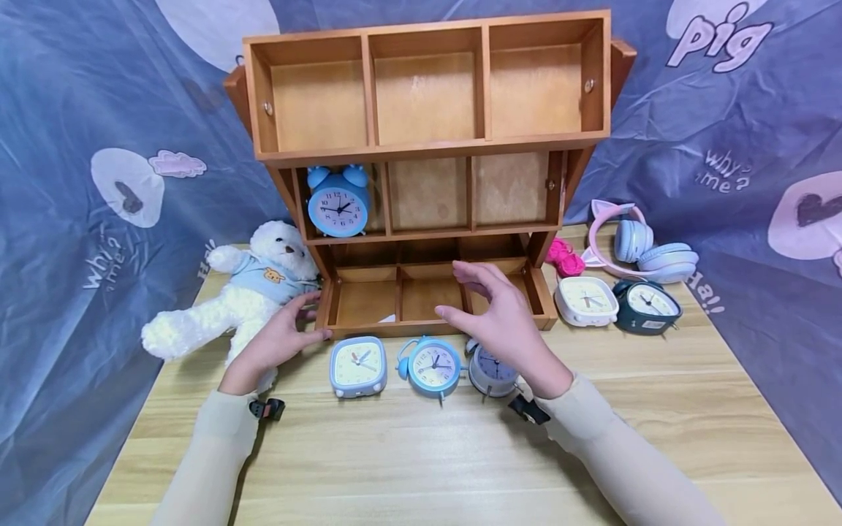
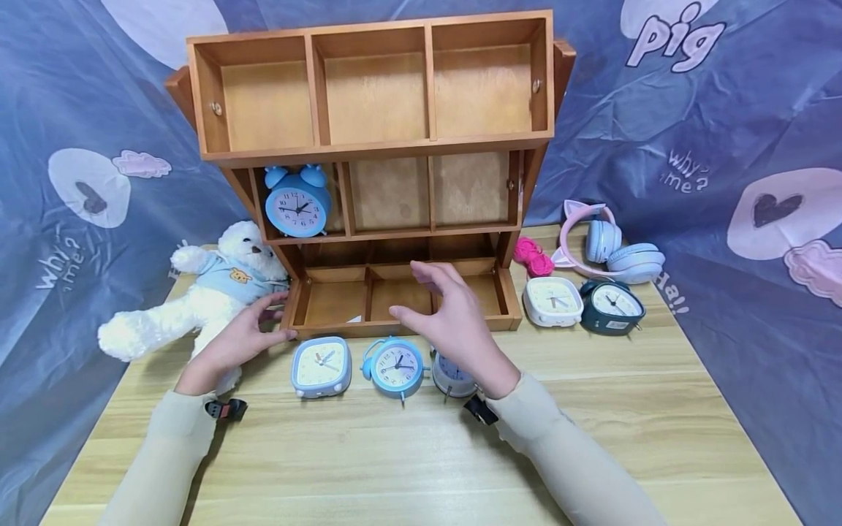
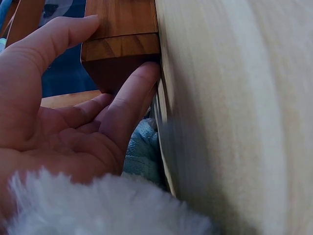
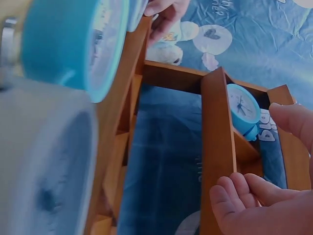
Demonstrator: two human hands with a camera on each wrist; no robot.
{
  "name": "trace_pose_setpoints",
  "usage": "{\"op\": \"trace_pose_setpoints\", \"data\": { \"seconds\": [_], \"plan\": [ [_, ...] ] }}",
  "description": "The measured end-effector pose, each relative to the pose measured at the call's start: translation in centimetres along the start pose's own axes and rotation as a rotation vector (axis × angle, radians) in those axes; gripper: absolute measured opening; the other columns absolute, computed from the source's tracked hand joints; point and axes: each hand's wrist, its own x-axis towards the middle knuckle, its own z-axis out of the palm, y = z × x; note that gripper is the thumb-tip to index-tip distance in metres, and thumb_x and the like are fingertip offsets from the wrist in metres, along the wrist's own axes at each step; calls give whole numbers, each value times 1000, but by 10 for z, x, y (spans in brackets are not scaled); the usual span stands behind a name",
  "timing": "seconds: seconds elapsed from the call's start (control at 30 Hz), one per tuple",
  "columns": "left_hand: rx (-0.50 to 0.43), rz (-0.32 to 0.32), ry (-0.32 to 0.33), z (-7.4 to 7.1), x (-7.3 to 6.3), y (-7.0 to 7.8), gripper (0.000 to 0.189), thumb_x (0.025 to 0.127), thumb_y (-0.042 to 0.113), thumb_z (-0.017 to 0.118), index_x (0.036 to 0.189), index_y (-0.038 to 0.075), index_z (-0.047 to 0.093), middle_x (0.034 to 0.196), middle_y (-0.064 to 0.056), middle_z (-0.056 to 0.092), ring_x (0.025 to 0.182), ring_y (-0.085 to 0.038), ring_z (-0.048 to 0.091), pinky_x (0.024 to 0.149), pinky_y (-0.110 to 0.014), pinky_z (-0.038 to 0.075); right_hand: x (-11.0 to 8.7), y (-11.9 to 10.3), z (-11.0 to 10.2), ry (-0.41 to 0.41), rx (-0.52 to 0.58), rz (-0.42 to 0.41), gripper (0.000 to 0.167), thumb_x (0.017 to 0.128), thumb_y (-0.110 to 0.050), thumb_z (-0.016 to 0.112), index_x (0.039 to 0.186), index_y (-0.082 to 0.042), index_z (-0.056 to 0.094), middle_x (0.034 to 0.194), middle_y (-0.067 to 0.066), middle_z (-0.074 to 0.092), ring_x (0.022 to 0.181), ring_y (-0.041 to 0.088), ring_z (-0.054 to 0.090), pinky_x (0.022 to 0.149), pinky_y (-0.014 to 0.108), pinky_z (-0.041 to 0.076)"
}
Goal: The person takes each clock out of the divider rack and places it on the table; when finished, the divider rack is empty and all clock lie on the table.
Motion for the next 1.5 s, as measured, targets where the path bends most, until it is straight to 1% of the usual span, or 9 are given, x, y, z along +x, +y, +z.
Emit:
{"op": "trace_pose_setpoints", "data": {
  "seconds": [0.2,0.4,0.53,0.73,0.93,1.13,1.3,1.4,1.5],
  "plan": [
    [-4,3,-2,0,0,-1,89,104,22,82,174,1,32,173,-30,43,151,-52,55,115,-63,54,11,-13,6,-1,22,-20,74,93,-32,94,159,-18,62,148,4,66,143,30,65,125,55,50],
    [-2,-3,-3,0,-1,-1,88,104,21,82,174,2,32,173,-29,43,151,-51,55,110,-55,56,20,-23,13,0,37,-42,73,94,-32,93,159,-19,63,147,2,66,141,26,65,125,49,51],
    [1,-5,-5,0,-2,-1,88,104,22,82,174,2,32,173,-29,44,151,-51,55,108,-51,57,26,-28,20,13,31,-57,73,93,-33,93,158,-19,64,146,3,66,140,26,66,125,48,51],
    [-5,2,-4,-1,-2,-2,87,104,21,81,174,2,32,173,-30,44,151,-51,55,111,-56,56,38,-40,36,32,28,-115,75,92,-34,94,157,-12,63,148,4,66,141,26,65,125,46,51],
    [-28,14,-13,0,1,-2,88,105,20,81,174,1,31,175,-30,41,153,-52,53,119,-64,53,49,-56,53,82,36,-181,77,92,-34,94,157,-8,63,150,5,65,142,25,63,124,46,51],
    [-32,4,-9,0,1,0,88,105,21,81,174,1,30,175,-29,40,153,-52,53,119,-64,52,62,-72,69,142,30,-248,77,93,-31,94,157,-4,62,150,10,62,140,28,62,120,48,53],
    [-29,0,-8,0,0,1,89,105,23,81,175,2,30,175,-29,41,154,-52,53,118,-64,53,70,-80,80,188,0,-240,79,93,-32,93,158,-4,60,150,12,61,137,30,62,117,48,55],
    [-29,-1,-7,0,-1,1,89,105,24,81,175,3,30,175,-29,41,153,-51,53,117,-64,54,73,-84,86,200,-17,-228,80,94,-33,93,160,-4,58,151,13,60,138,30,62,117,47,55],
    [-33,0,-7,0,-1,1,89,105,24,81,175,3,30,174,-29,42,153,-52,54,118,-64,53,75,-87,92,217,-34,-237,81,94,-33,93,160,-2,56,153,14,58,141,31,61,120,46,54]
  ]
}}
